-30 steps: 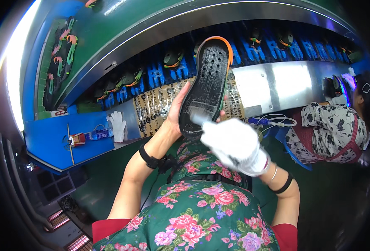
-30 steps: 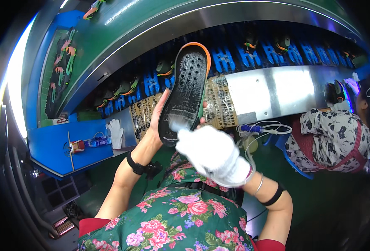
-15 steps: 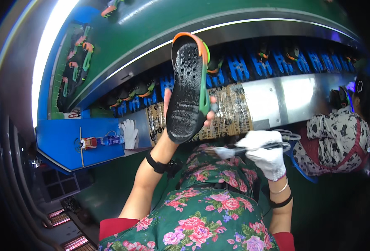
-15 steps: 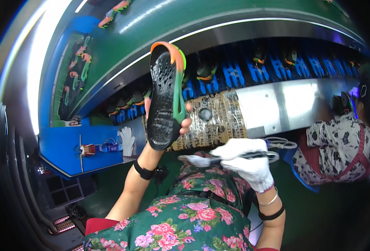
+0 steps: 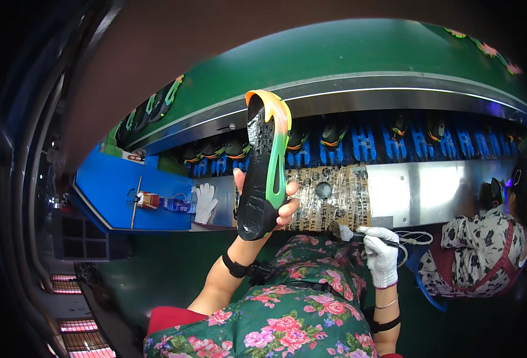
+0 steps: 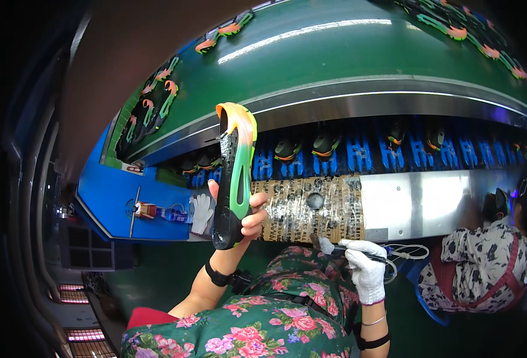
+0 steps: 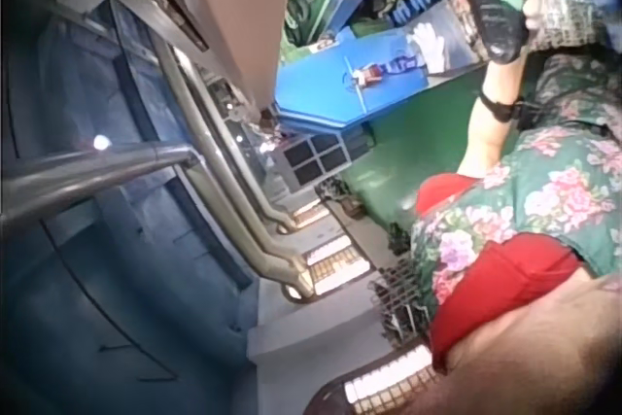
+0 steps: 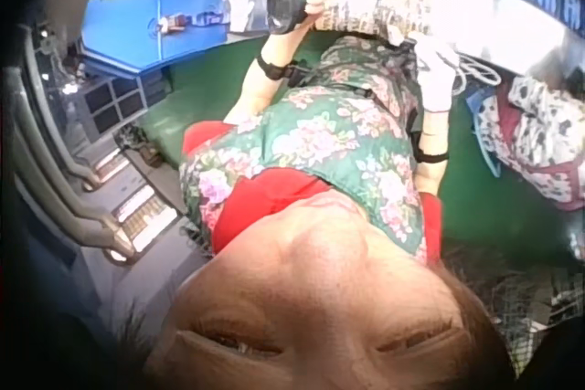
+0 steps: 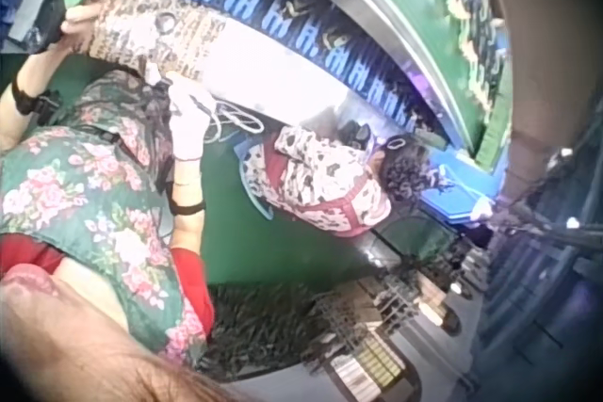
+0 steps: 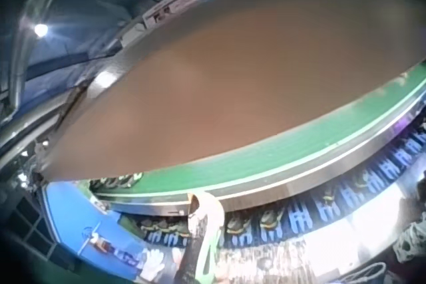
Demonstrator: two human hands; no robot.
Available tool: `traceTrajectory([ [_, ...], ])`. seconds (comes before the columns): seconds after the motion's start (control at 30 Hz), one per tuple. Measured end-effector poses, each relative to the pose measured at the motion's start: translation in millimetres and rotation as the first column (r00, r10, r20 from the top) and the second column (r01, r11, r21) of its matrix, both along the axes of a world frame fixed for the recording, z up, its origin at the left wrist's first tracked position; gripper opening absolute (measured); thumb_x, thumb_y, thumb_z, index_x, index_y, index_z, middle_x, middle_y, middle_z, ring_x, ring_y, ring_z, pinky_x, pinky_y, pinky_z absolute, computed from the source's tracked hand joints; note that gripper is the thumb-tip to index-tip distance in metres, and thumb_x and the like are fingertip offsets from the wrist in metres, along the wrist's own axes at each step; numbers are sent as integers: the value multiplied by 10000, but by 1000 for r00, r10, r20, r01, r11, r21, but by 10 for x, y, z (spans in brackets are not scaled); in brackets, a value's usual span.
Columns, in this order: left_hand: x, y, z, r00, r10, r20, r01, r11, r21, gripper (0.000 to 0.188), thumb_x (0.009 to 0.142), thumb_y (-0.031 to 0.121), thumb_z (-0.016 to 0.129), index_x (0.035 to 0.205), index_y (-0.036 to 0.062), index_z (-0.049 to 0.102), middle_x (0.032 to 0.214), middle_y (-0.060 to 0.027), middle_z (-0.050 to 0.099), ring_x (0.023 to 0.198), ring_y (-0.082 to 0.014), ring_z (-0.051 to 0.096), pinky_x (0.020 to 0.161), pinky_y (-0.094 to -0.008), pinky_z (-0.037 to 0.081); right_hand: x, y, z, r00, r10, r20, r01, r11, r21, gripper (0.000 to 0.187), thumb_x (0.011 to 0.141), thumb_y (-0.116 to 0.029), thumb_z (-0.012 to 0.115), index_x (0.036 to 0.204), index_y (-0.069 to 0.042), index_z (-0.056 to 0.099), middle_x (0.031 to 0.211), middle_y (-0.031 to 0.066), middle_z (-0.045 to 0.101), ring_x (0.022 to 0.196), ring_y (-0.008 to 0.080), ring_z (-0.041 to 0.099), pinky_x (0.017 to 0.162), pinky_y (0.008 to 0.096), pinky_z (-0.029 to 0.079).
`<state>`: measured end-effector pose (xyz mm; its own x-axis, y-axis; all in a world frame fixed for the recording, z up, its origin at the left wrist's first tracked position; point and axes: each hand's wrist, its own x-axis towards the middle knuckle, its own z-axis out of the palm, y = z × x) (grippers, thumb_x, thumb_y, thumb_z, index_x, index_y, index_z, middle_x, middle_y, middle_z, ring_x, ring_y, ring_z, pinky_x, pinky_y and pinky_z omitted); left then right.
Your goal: Applying a liquid substance to the soles of shoes using a handheld brush.
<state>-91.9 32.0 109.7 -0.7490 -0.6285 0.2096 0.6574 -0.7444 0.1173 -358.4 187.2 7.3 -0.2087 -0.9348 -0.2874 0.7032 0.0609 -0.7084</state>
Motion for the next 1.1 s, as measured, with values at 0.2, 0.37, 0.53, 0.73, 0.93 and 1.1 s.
traceTrajectory([
  [0.2, 232, -170, 69, 996, 17, -87, -24, 997, -78, 975, 888, 777, 545, 1565, 117, 310, 1374, -269, 452, 1041, -371, 560, 706, -475, 576, 25, -55, -126, 1000, -17, -16, 18, 999, 41, 183, 789, 97, 679, 957, 46, 733, 991, 233, 756, 563, 87, 550, 510, 209, 428],
  [0.37, 627, -651, 411, 990, 134, 43, -117, 954, -277, 1112, 858, 754, 617, 1580, 18, 198, 1384, -359, 404, 997, -409, 600, 606, -400, 632, 132, -139, -110, 997, -71, -1, 71, 997, 42, 215, 783, 61, 710, 994, 71, 749, 980, 199, 767, 567, 86, 570, 523, 210, 459],
  [0.53, 1462, -1978, 455, 962, 272, 14, -240, 869, -433, 968, 938, 644, 582, 1559, -15, 239, 1507, -324, 362, 1259, -535, 518, 849, -563, 618, 283, -301, -60, 996, -26, -88, 31, 998, 56, 215, 772, 61, 708, 981, 80, 754, 914, 166, 766, 567, 77, 545, 539, 200, 440],
  [0.73, 1619, -2120, 614, 593, 737, 324, -725, 664, -183, 736, 1038, 479, 503, 1519, -51, 331, 1610, -263, 288, 1509, -411, 260, 1238, -513, 297, 489, -519, -169, 984, 36, -172, -21, 996, 86, 215, 785, 31, 738, 997, 56, 763, 894, 135, 768, 593, 85, 582, 534, 202, 439],
  [0.93, 1689, -1943, 730, -463, 787, 408, -346, 263, -901, 877, 855, 418, 815, 1523, 52, 382, 1289, -231, 535, 1151, -315, 586, 882, -358, 577, 665, -593, -188, 994, -3, -113, 6, 1000, 23, 211, 799, 36, 715, 1008, 48, 748, 996, 177, 770, 587, 71, 544, 538, 204, 427],
  [1.1, 2046, -2580, 683, -589, 803, -93, 411, 198, -890, 1284, 710, 437, 926, 1640, 86, 114, 1375, -305, 507, 1237, -351, 552, 1007, -463, 478, 853, -603, -172, 994, -51, -102, 58, 996, 66, 233, 786, 26, 721, 1012, 63, 764, 870, 109, 761, 581, 70, 545, 539, 206, 421],
])
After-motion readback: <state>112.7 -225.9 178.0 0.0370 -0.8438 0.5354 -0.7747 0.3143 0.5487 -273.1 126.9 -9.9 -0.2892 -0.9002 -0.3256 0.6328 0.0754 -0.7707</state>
